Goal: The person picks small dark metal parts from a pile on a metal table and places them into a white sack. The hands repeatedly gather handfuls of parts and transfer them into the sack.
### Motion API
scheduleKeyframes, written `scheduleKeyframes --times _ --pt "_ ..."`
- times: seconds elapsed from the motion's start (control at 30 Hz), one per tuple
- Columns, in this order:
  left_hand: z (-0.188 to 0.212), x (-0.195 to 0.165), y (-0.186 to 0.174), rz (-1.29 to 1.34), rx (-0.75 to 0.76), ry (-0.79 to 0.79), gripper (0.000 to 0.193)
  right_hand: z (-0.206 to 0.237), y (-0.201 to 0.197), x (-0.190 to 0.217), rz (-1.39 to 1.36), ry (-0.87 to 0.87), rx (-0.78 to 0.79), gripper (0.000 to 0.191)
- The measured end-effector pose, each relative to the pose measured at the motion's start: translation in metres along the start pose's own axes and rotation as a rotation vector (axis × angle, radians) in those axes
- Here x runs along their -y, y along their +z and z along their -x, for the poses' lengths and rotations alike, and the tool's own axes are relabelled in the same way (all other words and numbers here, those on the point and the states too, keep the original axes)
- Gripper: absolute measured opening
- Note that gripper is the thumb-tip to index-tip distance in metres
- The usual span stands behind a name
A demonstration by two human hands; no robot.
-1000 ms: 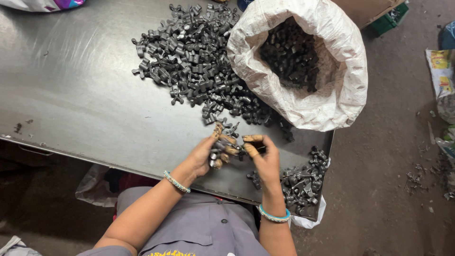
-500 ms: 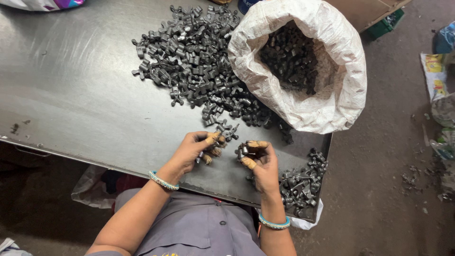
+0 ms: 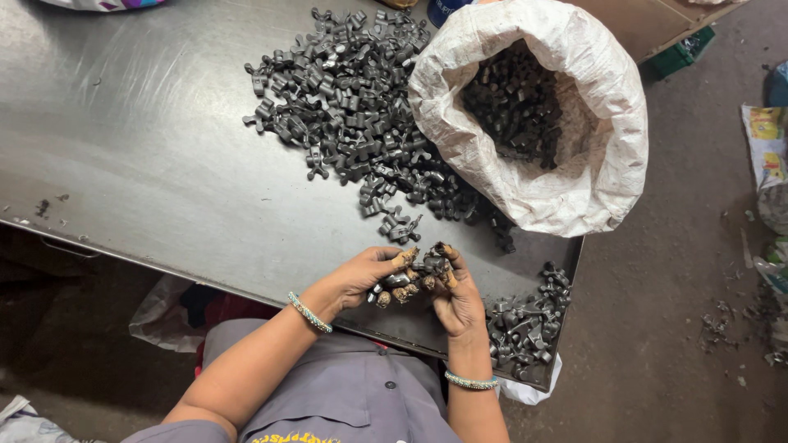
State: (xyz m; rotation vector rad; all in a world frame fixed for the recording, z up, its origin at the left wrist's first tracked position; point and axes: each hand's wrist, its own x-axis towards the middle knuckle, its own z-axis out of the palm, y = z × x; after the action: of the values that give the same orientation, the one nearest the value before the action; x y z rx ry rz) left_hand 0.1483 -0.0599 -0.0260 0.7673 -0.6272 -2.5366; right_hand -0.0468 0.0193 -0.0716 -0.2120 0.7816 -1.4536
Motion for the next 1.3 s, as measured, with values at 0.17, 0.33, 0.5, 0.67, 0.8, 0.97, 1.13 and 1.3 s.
scheduleKeyframes --times 0.17,0.33,0.5,0.67,0.8,0.97,1.13,1.3 --pt "0.004 -0.007 0.012 -0.004 -0.005 -0.036 0.041 0.001 0.02 0.001 0.124 -0.044 -0.041 0.036" --pt "0.004 -0.009 0.024 -0.15 -0.126 -0.052 0.04 0.004 0.038 0.009 0.429 -0.065 -0.173 0.048" --pt "-0.019 -0.001 0.033 -0.041 -0.225 -0.085 0.042 0.009 0.051 0.031 0.765 -0.249 -0.161 0.027" --pt "-0.049 0.006 0.034 -0.078 -0.155 -0.175 0.049 0.023 0.063 0.042 1.425 -0.417 -0.161 0.032" --pt "-0.089 0.001 0.051 -0.114 -0.184 -0.129 0.05 0.027 0.051 0.065 1.314 -0.569 -0.248 0.028" --pt "-0.107 -0.034 0.079 -0.178 -0.274 0.039 0.052 0.022 0.04 0.085 0.848 -0.41 -0.485 0.033" --pt "-0.142 -0.089 0.129 0.102 0.128 0.349 0.048 0.013 0.059 0.075 1.306 -0.667 -0.34 0.034" --pt "-0.155 -0.121 0.154 0.053 0.274 0.427 0.042 0.006 0.083 0.041 1.903 -0.894 -0.229 0.056"
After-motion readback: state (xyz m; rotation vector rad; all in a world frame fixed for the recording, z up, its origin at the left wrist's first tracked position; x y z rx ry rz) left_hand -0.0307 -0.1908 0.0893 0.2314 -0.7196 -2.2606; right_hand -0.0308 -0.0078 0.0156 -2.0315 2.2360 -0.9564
